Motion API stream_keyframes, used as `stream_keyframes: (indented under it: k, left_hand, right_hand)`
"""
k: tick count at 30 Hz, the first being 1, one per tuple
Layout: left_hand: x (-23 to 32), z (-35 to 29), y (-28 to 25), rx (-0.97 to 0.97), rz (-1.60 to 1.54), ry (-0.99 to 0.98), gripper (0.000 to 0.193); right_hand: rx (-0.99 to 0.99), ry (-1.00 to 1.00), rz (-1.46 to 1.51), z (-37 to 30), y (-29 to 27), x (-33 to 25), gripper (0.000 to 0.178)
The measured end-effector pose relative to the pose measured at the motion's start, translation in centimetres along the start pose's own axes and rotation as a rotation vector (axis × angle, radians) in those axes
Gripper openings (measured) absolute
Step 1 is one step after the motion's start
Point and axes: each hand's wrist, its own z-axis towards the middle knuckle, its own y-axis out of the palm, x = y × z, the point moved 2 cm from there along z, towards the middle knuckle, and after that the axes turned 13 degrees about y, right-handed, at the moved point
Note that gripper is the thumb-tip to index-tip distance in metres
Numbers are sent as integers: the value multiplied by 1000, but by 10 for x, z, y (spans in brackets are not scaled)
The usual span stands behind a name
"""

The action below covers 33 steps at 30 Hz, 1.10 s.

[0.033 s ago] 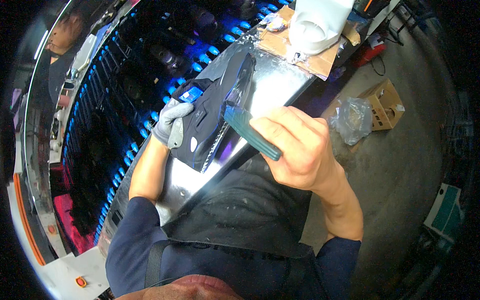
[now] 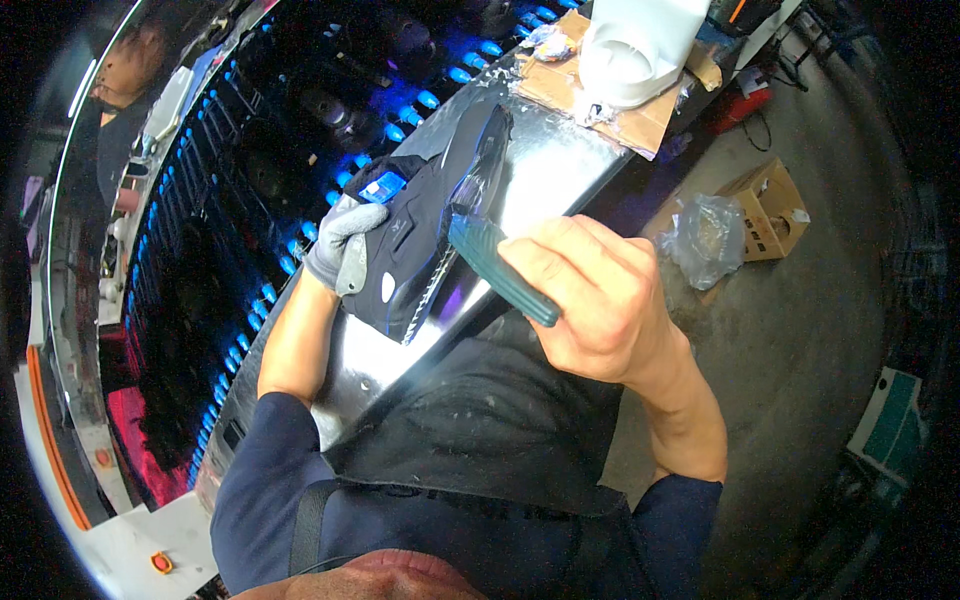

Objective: The person holds a black sneaker and repeatedly scrubs its upper and side panels with a blue brush. The person rotates the shoe to reach different areas and continues scrubbing the same regions multiple times.

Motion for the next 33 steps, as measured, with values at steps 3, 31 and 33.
stream_keyframes:
  k: [3, 31, 33]
  left_hand:
    - [-1, 0, -5, 18, 45, -44, 72]
    - [-2, 8, 28, -14, -519, -154, 60]
    - [2, 7, 28, 11, -457, -124, 57]
  right_hand:
    - [-15, -59, -47, -2, 4, -2, 34]
    - [362, 616, 973, -29, 76, 50, 21]
    - [358, 416, 827, -37, 71, 42, 19]
